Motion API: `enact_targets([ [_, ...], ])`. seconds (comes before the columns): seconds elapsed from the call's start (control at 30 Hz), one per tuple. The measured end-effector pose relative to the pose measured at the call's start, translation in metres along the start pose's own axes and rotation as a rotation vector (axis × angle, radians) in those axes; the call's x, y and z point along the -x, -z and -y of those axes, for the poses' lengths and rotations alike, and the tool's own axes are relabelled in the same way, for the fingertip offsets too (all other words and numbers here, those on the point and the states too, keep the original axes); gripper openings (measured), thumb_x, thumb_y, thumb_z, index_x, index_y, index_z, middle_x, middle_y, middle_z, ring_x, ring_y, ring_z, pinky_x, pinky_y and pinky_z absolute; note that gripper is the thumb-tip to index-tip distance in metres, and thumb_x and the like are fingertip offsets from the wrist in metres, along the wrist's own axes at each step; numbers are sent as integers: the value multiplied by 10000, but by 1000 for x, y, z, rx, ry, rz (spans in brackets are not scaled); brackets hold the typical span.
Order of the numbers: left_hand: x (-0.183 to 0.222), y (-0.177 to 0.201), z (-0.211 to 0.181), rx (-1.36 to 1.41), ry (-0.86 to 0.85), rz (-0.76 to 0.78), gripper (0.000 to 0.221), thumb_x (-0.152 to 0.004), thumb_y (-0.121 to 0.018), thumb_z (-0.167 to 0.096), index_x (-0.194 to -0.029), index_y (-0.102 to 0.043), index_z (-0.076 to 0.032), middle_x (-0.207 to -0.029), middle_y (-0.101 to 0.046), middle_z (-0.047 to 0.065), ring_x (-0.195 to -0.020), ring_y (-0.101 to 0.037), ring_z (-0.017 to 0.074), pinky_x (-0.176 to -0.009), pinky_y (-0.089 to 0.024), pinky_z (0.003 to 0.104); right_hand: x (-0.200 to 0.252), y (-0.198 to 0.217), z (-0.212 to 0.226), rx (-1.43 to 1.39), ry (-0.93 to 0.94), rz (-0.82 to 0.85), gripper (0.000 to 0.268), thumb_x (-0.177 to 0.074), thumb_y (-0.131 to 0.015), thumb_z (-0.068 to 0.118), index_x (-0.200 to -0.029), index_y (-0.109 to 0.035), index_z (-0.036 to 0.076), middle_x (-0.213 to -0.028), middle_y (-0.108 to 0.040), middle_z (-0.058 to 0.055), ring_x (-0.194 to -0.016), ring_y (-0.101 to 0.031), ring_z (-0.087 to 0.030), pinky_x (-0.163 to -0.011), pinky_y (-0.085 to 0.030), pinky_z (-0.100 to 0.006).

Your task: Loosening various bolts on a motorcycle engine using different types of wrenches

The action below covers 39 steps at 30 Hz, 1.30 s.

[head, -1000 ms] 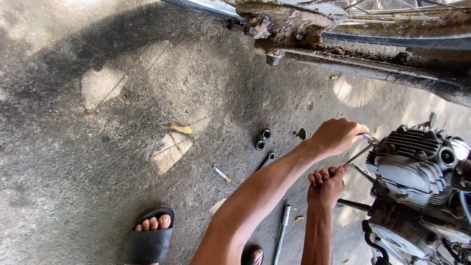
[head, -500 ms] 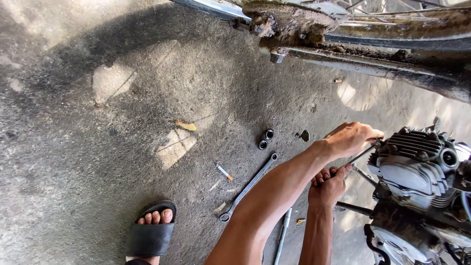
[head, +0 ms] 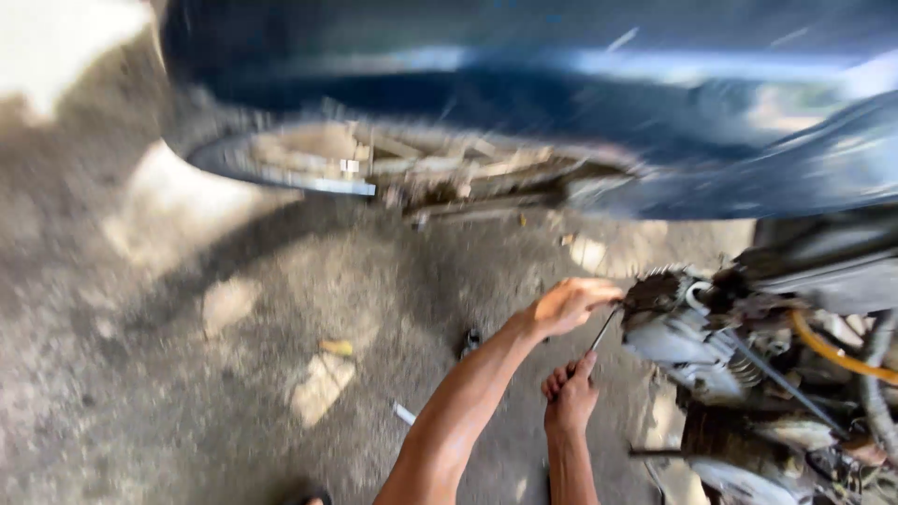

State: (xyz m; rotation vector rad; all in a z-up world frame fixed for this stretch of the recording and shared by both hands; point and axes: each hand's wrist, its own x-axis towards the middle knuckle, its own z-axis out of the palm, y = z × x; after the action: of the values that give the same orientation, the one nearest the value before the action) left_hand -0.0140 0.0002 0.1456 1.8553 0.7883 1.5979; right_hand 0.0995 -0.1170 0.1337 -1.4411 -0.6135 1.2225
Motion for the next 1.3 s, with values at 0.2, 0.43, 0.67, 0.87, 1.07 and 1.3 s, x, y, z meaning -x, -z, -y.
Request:
enact_targets([
  [0.2, -38, -33, -54, -114, 8, 40, 353, -891, -633, 44, -1223, -702, -55, -1194, -729, 51, -1028, -623, 237, -893, -537, 331, 7, 39, 56, 21, -87, -73, 519, -1126, -450, 505, -796, -399, 107, -596, -298, -1, -480, -264, -123, -431, -223, -300],
  [0.43, -54, -57, -41, -53, 52, 4, 357, -881, -604, 84, -1194, -694, -62, -1208, -716, 79, -985, -718, 230, -883, -589, 291, -9, 40, 71, 35, -98, -120, 512, -1090, -481, 501, -746, -377, 137, -566, -249, 27, -447, -205, -99, -412, -172, -292],
  [0.67, -62, -67, -4, -61, 61, -14, 347, -871, -623, 59, -1182, -716, -62, -1205, -735, 64, -916, -731, 209, -823, -590, 275, -40, 40, 62, 43, -79, -110, 515, -1069, -494, 515, -744, -398, 127, -547, -270, 36, -427, -208, -88, -385, -189, -281],
  [0.87, -67, -59, 11, -56, 30, 0, 361, -850, -648, 86, -1174, -715, -56, -1176, -743, 78, -904, -736, 204, -838, -609, 265, -51, 32, 56, 33, -92, -99, 498, -1075, -496, 499, -753, -401, 132, -563, -282, 40, -434, -211, -82, -386, -179, -272],
  [1.07, -67, -55, 21, -14, 18, 16, 352, -857, -651, 81, -1174, -703, -64, -1162, -727, 61, -954, -705, 200, -888, -589, 281, -60, 31, 48, 30, -99, -84, 508, -1061, -496, 527, -764, -398, 127, -562, -254, 47, -434, -201, -81, -385, -183, -270],
  [1.3, -76, -63, 37, 46, 0, 123, 290, -918, -635, 52, -1189, -685, -38, -1228, -703, 50, -911, -730, 189, -832, -622, 245, -72, 35, 51, 72, -103, -104, 525, -1063, -487, 538, -737, -395, 137, -547, -282, 42, -423, -231, -86, -378, -191, -273],
])
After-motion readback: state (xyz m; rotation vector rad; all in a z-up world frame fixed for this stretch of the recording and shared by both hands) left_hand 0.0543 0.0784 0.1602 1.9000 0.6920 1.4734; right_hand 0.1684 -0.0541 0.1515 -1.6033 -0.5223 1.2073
